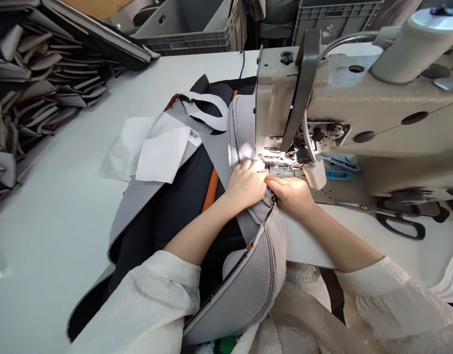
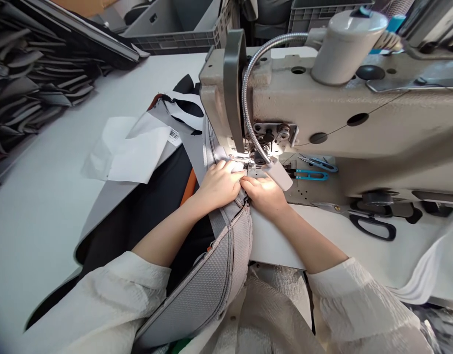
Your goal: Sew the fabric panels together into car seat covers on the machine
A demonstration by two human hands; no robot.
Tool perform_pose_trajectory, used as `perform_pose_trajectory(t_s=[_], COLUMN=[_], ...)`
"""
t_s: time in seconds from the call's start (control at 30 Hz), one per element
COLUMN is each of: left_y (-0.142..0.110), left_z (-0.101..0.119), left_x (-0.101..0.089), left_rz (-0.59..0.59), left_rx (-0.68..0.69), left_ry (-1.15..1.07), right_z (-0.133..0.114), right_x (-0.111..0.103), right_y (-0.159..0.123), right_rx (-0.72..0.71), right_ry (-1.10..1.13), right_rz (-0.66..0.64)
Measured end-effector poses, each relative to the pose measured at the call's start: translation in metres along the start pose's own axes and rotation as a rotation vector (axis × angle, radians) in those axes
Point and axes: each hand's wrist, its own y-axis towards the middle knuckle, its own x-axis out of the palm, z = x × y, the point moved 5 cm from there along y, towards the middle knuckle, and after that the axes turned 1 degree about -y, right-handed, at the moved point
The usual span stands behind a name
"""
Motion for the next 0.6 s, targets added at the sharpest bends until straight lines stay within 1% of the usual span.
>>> perform_pose_trajectory(t_s=[0.13, 0.2, 0.23, 0.3, 0.33, 0.37, 0.4, 0.47, 0.5, 0.53, 0.57, 0.6], left_y=[-0.002, -0.004, -0.005, -0.004, -0.002, 0.001, 0.004, 0.008, 0.009, 0.009, 0.008, 0.007], left_z=[-0.001, -0.001, -0.002, -0.006, -0.008, -0.010, -0.010, -0.010, -0.010, -0.009, -0.009, -0.008], left_x=[-0.002, -0.004, -0.005, -0.006, -0.005, -0.005, -0.004, -0.002, -0.002, -0.002, -0.003, -0.005], left_rz=[-0.018, -0.021, -0.028, -0.046, -0.057, -0.066, -0.074, -0.088, -0.096, -0.108, -0.117, -0.123], left_rx=[0.053, 0.089, 0.106, 0.118, 0.121, 0.127, 0.137, 0.148, 0.142, 0.126, 0.102, 0.082], left_ry=[0.042, 0.078, 0.098, 0.135, 0.149, 0.159, 0.164, 0.166, 0.164, 0.161, 0.159, 0.156], right_z=[-0.004, -0.010, -0.014, -0.029, -0.039, -0.052, -0.066, -0.087, -0.089, -0.082, -0.066, -0.044], right_x=[-0.001, -0.006, -0.010, -0.019, -0.023, -0.024, -0.023, -0.017, -0.012, -0.008, -0.004, -0.004], right_y=[0.002, -0.007, -0.017, -0.046, -0.064, -0.083, -0.104, -0.146, -0.166, -0.186, -0.204, -0.223], right_rx=[0.048, 0.097, 0.124, 0.157, 0.144, 0.103, 0.027, -0.157, -0.190, -0.127, 0.011, 0.227], right_ry=[0.007, -0.016, -0.026, -0.028, -0.017, 0.002, 0.029, 0.080, 0.081, 0.052, 0.001, -0.065], right_rz=[0.004, 0.013, 0.026, 0.074, 0.103, 0.121, 0.119, 0.031, -0.054, -0.148, -0.232, -0.294])
